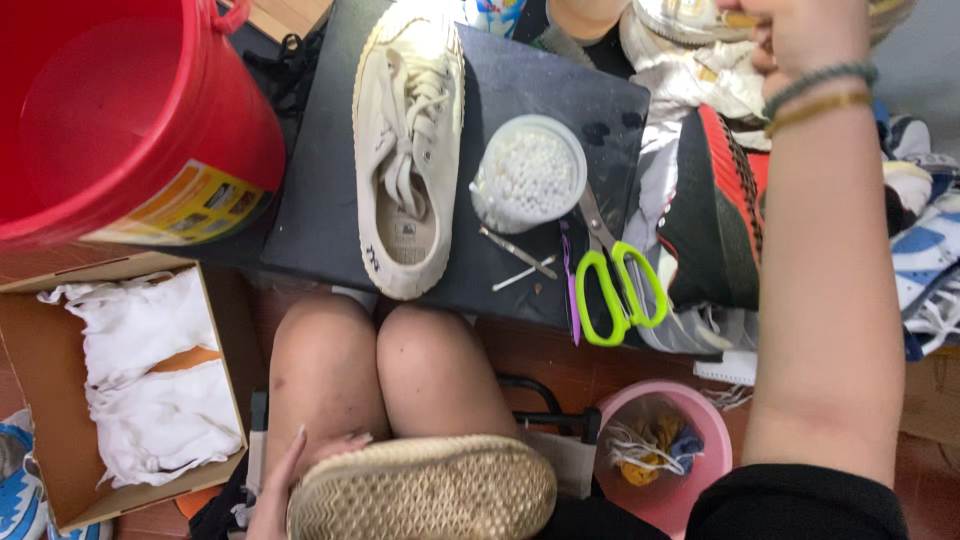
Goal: The person cleans the sole of a white canvas shoe using a cotton swab, a pair of scissors, and a brush. They meticulously remove debris from the textured sole pattern and then brush the surface.
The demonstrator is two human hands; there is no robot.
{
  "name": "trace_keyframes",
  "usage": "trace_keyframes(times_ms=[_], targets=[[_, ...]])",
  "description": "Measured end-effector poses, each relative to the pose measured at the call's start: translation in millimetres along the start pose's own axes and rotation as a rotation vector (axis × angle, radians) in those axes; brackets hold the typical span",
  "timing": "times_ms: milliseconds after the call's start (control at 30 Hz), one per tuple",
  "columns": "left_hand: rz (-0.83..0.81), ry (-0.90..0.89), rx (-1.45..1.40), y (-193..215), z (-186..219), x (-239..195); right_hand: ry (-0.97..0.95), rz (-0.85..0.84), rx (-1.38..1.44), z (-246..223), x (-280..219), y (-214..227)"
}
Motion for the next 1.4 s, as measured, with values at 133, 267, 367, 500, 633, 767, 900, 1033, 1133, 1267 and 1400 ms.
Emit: trace_keyframes(times_ms=[133, 267, 367, 500, 633, 767, 900, 1033, 1133, 1267, 1400], targets=[[0.136, -0.226, 0.15, -48.5, 50.9, -3.9, -0.128, -0.056, 0.152, -17.4, -126.3, -9.9], [0.173, -0.315, 0.358, -59.0, 81.2, -2.5, -0.169, -0.085, 0.09, -30.0, -275.2, -41.1], [0.236, -0.333, 0.518, -56.3, 96.2, -10.8, -0.19, -0.166, 0.119, -33.1, -367.8, -83.7], [0.197, -0.385, 0.6, -59.0, 99.1, -13.5, -0.206, -0.098, -0.088, -17.9, -454.1, -125.7], [0.147, -0.366, 0.599, -63.2, 96.0, -17.2, -0.201, 0.075, -0.271, -0.7, -505.0, -145.8], [0.163, -0.306, 0.595, -65.8, 88.4, -25.1, -0.056, 0.187, -0.421, 7.9, -532.8, -164.8], [0.159, -0.261, 0.531, -61.4, 79.0, -31.6, 0.055, 0.208, -0.473, 12.4, -544.4, -185.6], [0.171, -0.223, 0.545, -56.7, 73.0, -38.6, 0.12, 0.232, -0.525, 13.8, -549.9, -198.6], [0.157, -0.212, 0.506, -58.2, 70.8, -39.1, 0.2, 0.25, -0.656, 15.9, -552.2, -202.3], [0.154, -0.225, 0.644, -58.5, 75.1, -38.7, 0.232, 0.241, -0.79, 19.3, -550.6, -207.6], [0.137, -0.22, 0.639, -59.1, 75.6, -37.0, 0.264, 0.183, -0.842, 13.4, -542.7, -211.2]])
Point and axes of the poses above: each hand's wrist, its own x-axis towards the middle knuckle, its own y-axis out of the back of the hand, z = x × y, the point moved 7 cm from there along x, towards the middle knuckle, and after that the axes turned 10 degrees about -x, right-handed, at the moved point
